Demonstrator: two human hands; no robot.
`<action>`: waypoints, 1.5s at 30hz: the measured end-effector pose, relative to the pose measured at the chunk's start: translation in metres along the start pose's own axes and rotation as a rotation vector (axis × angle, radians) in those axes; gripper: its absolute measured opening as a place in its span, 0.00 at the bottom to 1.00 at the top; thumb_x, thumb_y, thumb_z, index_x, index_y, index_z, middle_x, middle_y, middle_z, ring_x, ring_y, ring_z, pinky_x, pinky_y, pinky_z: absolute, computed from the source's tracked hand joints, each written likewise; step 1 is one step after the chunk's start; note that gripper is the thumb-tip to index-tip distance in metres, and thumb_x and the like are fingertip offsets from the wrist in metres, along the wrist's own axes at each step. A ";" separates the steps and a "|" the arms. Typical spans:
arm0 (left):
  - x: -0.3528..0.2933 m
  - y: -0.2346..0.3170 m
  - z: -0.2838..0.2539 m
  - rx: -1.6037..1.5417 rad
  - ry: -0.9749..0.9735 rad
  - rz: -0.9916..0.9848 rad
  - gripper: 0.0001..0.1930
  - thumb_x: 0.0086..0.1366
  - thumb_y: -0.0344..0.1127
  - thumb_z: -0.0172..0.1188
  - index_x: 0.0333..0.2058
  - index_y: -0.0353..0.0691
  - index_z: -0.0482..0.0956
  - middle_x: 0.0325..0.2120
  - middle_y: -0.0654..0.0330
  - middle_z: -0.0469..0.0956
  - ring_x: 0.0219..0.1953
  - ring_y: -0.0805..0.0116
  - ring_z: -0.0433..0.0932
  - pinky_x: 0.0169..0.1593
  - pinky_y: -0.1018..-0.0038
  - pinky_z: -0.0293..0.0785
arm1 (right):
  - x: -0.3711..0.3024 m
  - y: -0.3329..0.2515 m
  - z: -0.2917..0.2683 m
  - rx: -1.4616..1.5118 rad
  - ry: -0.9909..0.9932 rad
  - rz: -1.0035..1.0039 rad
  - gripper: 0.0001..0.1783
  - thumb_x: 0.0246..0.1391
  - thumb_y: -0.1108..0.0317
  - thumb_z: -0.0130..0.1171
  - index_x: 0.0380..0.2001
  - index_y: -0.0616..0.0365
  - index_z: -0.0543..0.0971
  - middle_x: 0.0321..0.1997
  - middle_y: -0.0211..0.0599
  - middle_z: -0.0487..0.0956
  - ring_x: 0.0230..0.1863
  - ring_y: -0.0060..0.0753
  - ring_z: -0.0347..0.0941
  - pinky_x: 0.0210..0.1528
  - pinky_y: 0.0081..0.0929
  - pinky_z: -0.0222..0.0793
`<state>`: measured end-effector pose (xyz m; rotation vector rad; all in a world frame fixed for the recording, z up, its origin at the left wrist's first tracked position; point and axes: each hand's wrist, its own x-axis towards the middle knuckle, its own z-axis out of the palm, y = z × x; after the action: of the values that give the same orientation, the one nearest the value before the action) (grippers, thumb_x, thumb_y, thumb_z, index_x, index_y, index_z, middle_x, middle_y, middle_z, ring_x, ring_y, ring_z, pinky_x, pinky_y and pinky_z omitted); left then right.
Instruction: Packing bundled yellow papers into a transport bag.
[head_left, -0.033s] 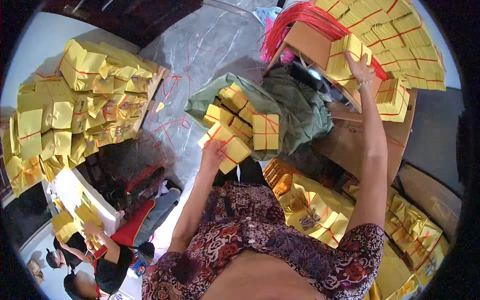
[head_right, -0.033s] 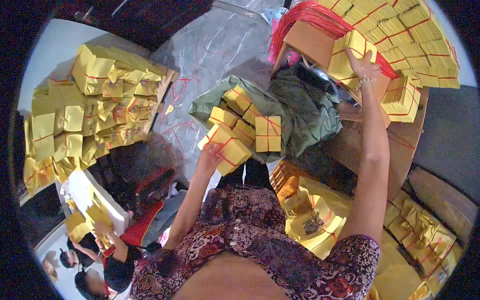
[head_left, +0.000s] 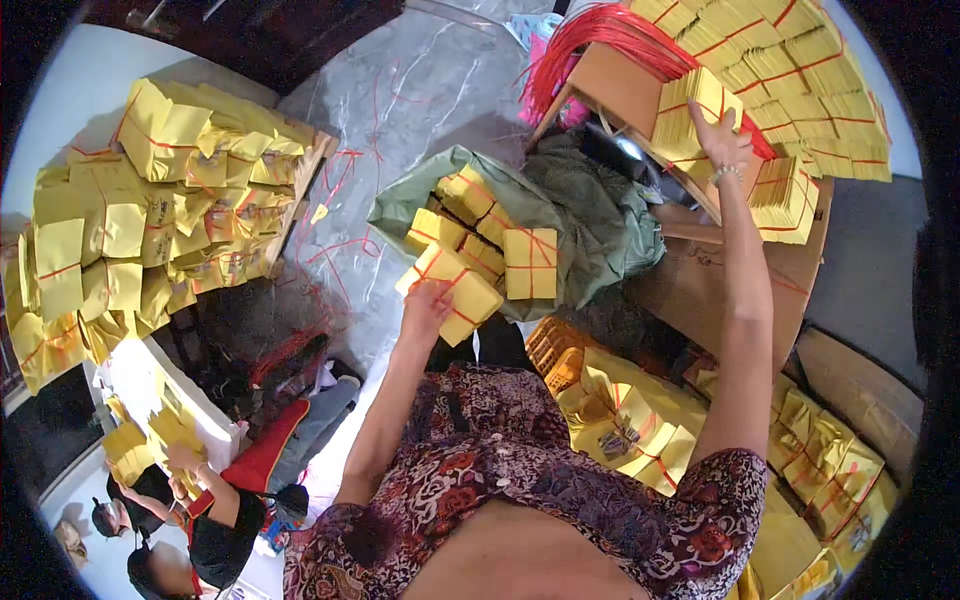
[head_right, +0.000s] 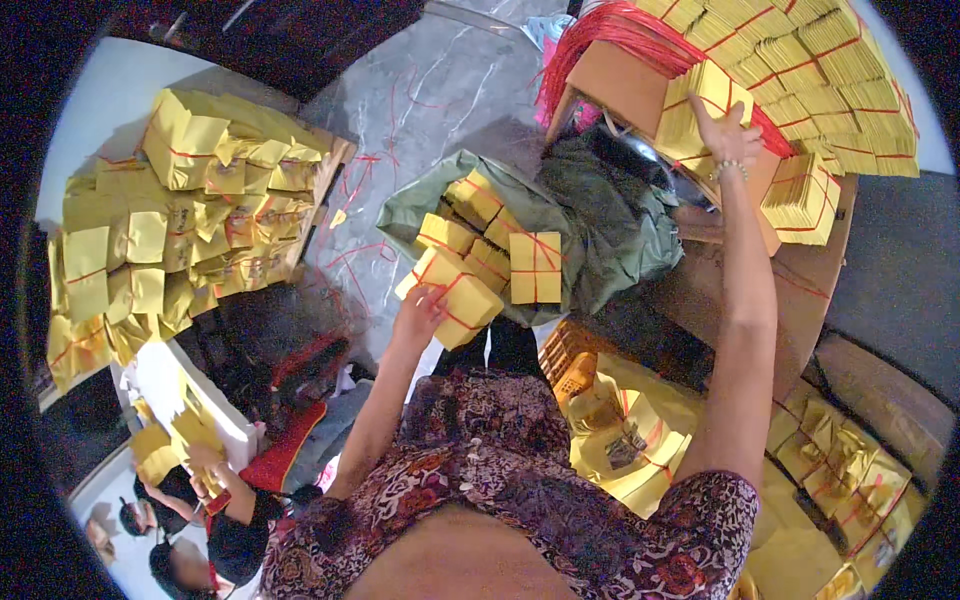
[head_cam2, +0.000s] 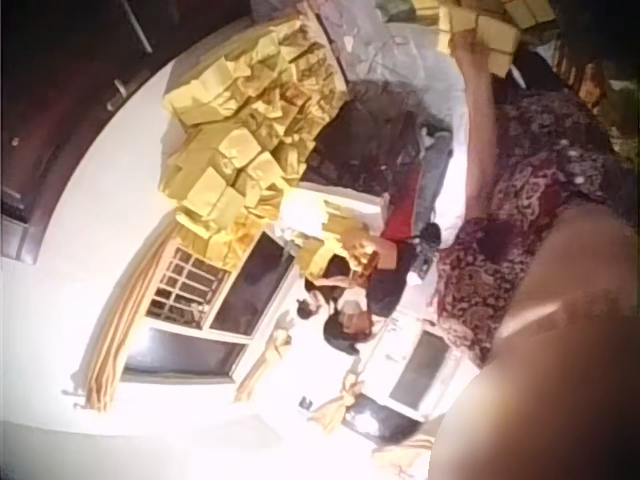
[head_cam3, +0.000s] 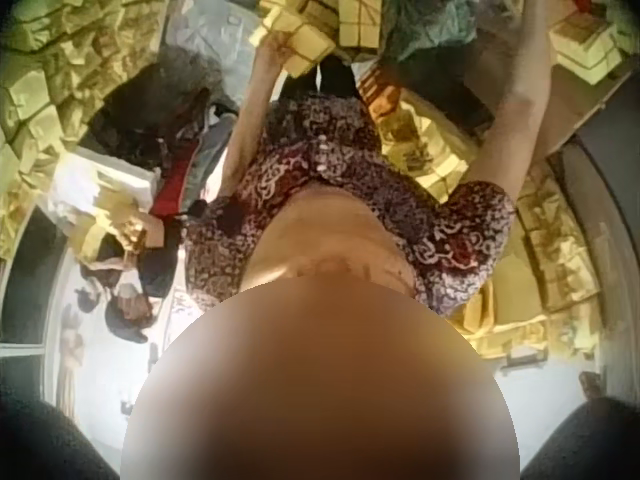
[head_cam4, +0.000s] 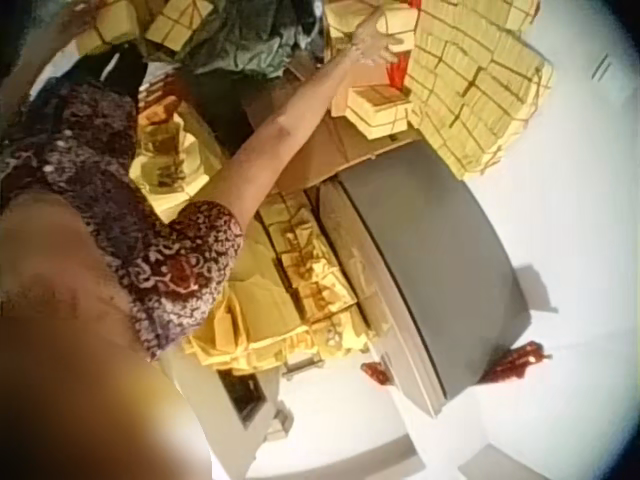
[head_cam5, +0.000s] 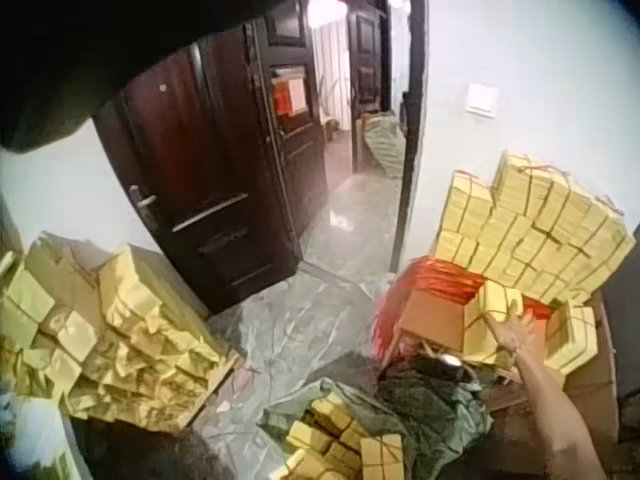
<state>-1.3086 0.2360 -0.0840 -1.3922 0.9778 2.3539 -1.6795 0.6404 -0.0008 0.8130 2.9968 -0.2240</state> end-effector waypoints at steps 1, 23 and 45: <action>0.002 0.001 0.003 -0.045 0.010 -0.022 0.07 0.61 0.39 0.49 0.35 0.46 0.69 0.32 0.65 0.74 0.29 0.72 0.71 0.37 0.75 0.68 | -0.010 -0.004 0.005 0.070 0.186 0.012 0.61 0.28 0.21 0.50 0.61 0.51 0.54 0.58 0.65 0.54 0.60 0.60 0.49 0.59 0.49 0.46; -0.007 0.013 0.020 -0.348 -0.086 -0.189 0.10 0.57 0.38 0.52 0.36 0.40 0.71 0.33 0.63 0.73 0.36 0.68 0.71 0.44 0.71 0.69 | -0.405 -0.028 0.107 1.140 -1.051 0.106 0.60 0.43 0.57 0.66 0.62 0.58 0.31 0.62 0.49 0.52 0.62 0.38 0.53 0.61 0.32 0.52; 0.108 0.096 -0.065 0.274 -0.126 -0.275 0.14 0.56 0.42 0.56 0.37 0.39 0.71 0.31 0.59 0.74 0.33 0.64 0.74 0.39 0.69 0.72 | -0.421 -0.066 0.196 1.163 -0.872 0.070 0.59 0.39 0.63 0.66 0.62 0.60 0.35 0.61 0.51 0.51 0.60 0.42 0.54 0.60 0.34 0.55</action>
<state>-1.3693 0.1078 -0.1554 -1.1757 0.9615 1.9961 -1.3517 0.3453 -0.1585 0.5549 1.8074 -1.8146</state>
